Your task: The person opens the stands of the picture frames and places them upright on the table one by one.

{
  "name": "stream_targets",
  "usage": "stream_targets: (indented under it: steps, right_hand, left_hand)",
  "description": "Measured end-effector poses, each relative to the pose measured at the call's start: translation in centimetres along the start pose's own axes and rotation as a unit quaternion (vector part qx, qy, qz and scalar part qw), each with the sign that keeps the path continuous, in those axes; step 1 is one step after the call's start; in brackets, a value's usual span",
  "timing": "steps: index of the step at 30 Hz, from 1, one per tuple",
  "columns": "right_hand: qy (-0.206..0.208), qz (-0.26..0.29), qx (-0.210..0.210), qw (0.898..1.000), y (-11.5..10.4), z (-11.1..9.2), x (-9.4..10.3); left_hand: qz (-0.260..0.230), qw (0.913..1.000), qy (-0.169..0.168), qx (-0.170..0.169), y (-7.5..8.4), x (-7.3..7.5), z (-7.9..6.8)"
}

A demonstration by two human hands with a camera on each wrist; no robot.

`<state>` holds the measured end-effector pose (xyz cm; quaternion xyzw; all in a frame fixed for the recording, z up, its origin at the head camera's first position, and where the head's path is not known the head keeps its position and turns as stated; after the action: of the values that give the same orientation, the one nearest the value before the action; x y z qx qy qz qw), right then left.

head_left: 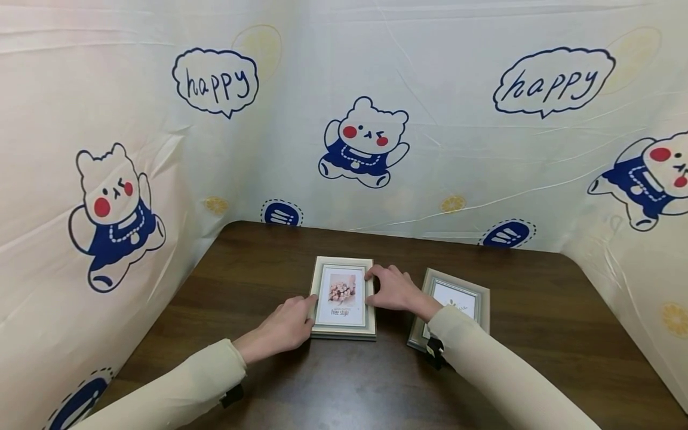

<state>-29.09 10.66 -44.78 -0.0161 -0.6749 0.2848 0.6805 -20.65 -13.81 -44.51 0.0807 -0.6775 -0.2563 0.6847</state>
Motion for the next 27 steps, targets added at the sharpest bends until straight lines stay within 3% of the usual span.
stream_targets:
  steps: [27]
  right_hand:
    - [-0.008,-0.002,-0.006,1.000,0.55,0.28,-0.38]
  left_hand:
    - [-0.002,1.0000,0.001,-0.004,0.33,0.23,0.01]
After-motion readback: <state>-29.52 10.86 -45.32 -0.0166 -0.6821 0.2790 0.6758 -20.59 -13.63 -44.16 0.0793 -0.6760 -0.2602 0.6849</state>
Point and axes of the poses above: each hand's wrist, its own z-axis towards the middle knuckle, its own x-axis out of the back of the hand, y = z × x, the point moved 2 cm from there along z, towards the middle knuckle, and after that the axes turned 9 degrees about y, right-handed, at the moved point
